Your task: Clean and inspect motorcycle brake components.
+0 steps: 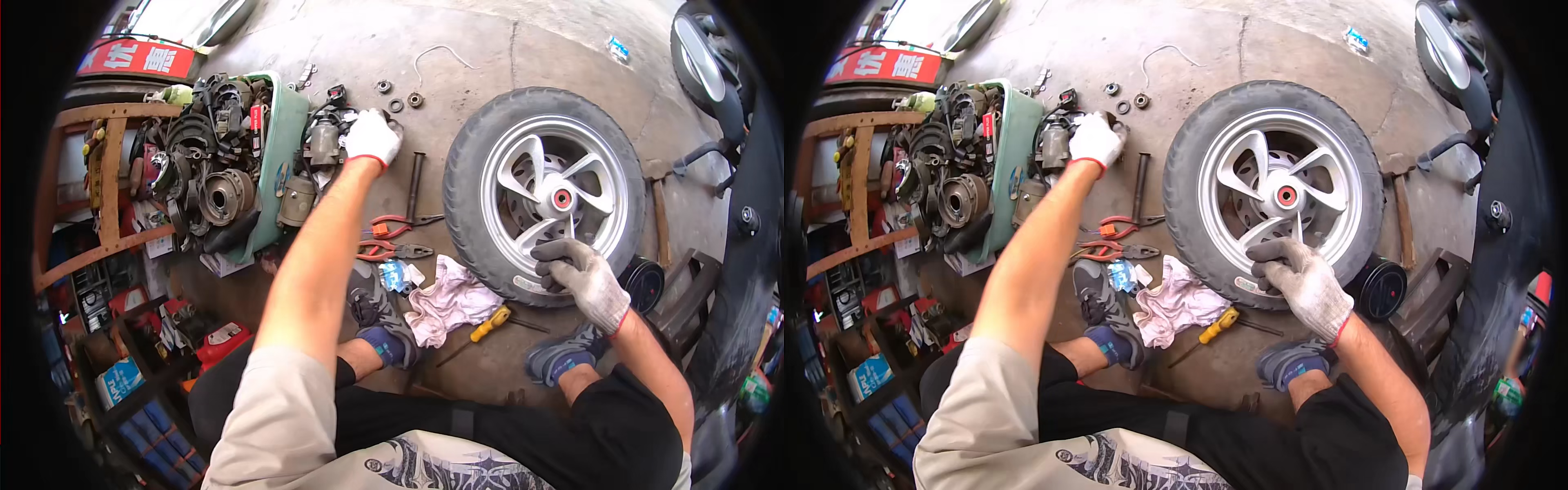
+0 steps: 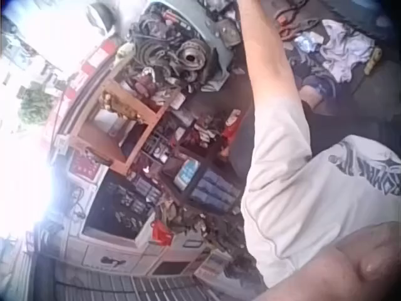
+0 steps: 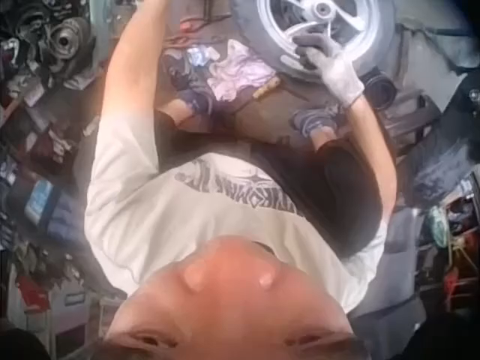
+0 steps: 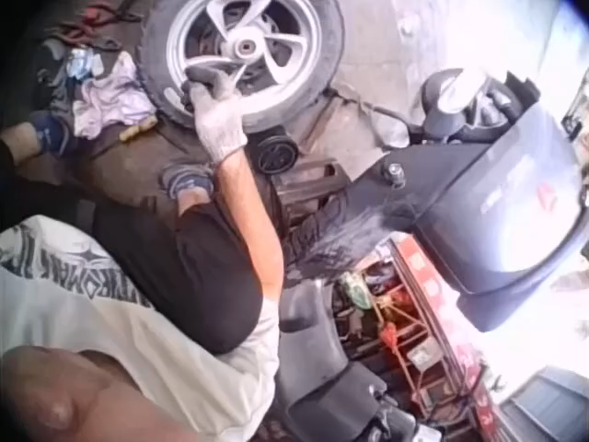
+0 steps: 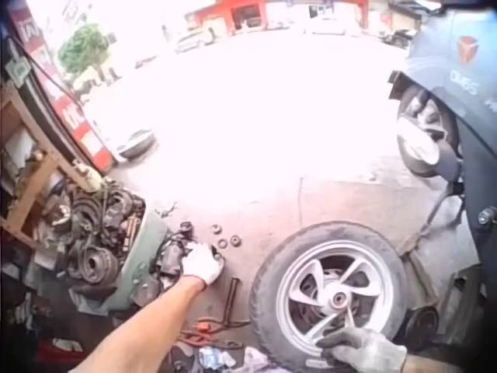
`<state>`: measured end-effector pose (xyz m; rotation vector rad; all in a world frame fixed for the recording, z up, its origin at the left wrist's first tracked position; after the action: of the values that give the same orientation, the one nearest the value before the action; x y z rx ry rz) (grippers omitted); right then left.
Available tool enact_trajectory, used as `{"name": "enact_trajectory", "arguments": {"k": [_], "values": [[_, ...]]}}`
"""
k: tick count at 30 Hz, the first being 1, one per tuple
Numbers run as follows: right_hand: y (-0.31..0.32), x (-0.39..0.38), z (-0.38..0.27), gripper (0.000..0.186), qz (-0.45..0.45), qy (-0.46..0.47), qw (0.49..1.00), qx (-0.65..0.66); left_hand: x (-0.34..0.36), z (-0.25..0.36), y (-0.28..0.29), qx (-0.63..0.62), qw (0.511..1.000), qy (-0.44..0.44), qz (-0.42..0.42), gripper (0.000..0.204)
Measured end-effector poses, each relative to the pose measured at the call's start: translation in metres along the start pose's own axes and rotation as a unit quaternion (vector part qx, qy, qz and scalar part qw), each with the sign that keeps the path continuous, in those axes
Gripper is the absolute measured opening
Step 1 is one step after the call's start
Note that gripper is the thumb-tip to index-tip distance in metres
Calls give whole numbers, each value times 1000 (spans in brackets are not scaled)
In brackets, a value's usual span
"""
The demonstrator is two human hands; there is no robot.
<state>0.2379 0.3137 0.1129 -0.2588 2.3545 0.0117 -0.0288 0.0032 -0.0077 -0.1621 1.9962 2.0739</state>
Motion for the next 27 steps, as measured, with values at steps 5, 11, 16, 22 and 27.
{"name": "enact_trajectory", "arguments": {"k": [5, 11, 16, 22, 27], "values": [[13, -29, -51, 28, 35, 123, 952, -277, -8, -20, 99, 5, 984, -177, -33, 44], [1, -67, -112, 25, 49, 206, 838, -504, -94, -51, 192, -190, 952, -100, -219, 41], [-59, -79, -81, 26, -45, 146, 763, -628, -154, -97, 149, -433, 850, 28, -299, 37], [-134, -24, 95, 26, -165, 102, 693, -694, -199, -112, 49, -136, 961, -220, -96, 38], [-180, -8, 168, 33, -45, 167, 779, -603, -230, -94, 16, -699, 590, -7, -404, 61]]}}
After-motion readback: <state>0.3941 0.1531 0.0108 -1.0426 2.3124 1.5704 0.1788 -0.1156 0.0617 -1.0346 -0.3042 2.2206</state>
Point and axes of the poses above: each hand's wrist, its own x-axis towards the middle knuckle, its own y-axis out of the back of the hand, z = x × y, the point moved 3 cm from there along x, towards the middle knuckle
